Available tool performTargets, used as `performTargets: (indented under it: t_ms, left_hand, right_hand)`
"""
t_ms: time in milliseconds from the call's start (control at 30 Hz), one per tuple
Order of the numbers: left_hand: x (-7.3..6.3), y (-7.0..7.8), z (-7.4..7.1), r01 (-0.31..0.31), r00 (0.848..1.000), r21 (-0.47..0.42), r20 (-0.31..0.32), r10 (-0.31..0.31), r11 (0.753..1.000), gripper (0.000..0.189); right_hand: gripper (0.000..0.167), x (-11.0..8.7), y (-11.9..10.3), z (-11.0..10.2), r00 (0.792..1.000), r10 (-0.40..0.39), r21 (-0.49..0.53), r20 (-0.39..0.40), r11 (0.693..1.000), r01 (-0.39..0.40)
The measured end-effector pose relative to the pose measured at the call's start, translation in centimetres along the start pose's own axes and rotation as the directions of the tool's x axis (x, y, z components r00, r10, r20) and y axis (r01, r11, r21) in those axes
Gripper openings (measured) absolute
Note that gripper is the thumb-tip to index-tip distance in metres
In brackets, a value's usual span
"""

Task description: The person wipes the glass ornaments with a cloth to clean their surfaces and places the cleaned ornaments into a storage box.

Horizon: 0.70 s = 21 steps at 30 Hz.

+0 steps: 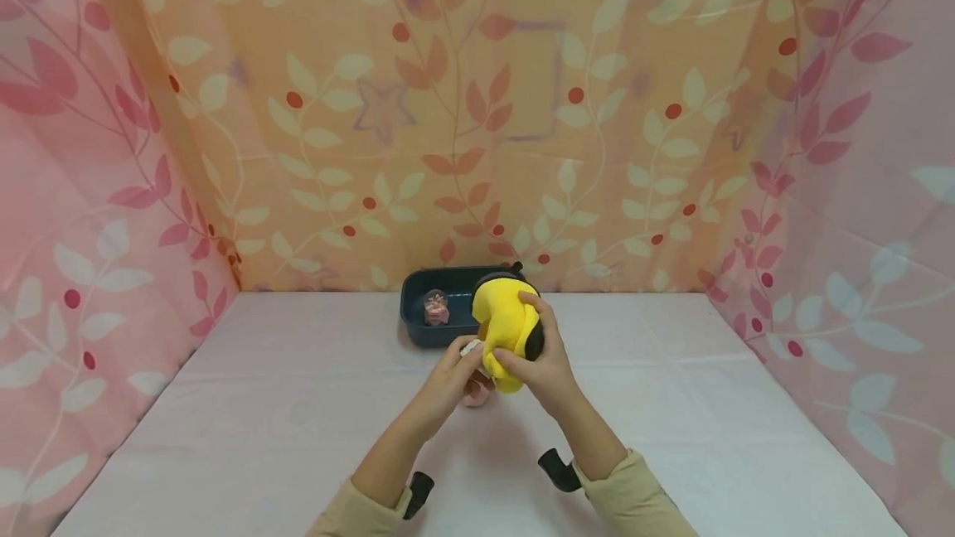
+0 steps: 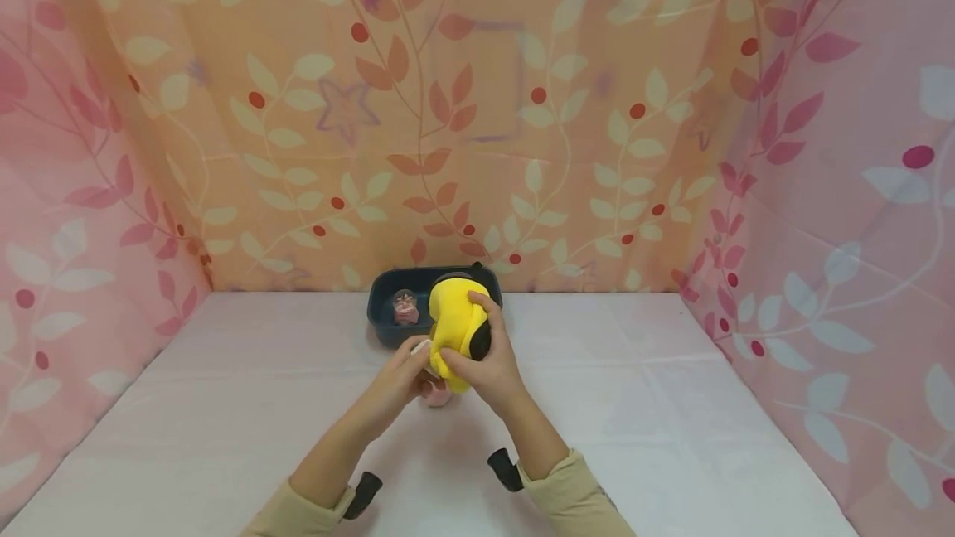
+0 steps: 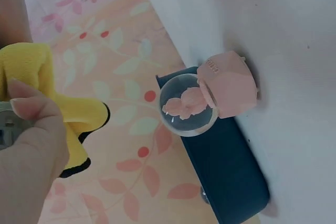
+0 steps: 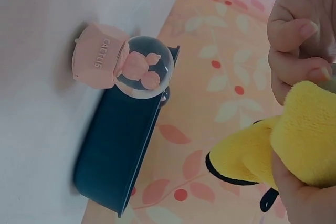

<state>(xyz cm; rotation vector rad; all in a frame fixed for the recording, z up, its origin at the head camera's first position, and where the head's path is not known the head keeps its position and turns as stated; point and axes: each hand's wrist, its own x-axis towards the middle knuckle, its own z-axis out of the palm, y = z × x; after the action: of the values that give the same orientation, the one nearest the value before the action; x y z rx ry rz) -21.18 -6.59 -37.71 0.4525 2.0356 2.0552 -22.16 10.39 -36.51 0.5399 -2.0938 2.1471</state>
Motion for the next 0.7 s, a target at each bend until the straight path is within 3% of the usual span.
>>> performTargets:
  t_ms: [233,500,700]
  left_hand:
    - [0.1,-0.4,0.2,-0.023,0.999,-0.051,0.038,0.025,0.998,0.039]
    - [0.1,-0.7,-0.2,-0.026,0.993,-0.186,0.111,0.048,0.982,0.037]
    - [-0.1,-0.6,-0.5,0.023,0.985,-0.302,0.170,0.030,0.953,0.046]
  right_hand:
    - [0.067,0.1,-0.3,0.2,0.990,-0.018,0.010,-0.138,1.000,0.019]
    - [0.057,0.7,-0.2,-0.1,0.975,0.013,0.164,-0.223,0.986,0.024]
    - [0.052,1.1,0.0,-0.2,0.956,0.067,0.228,-0.286,0.974,0.000]
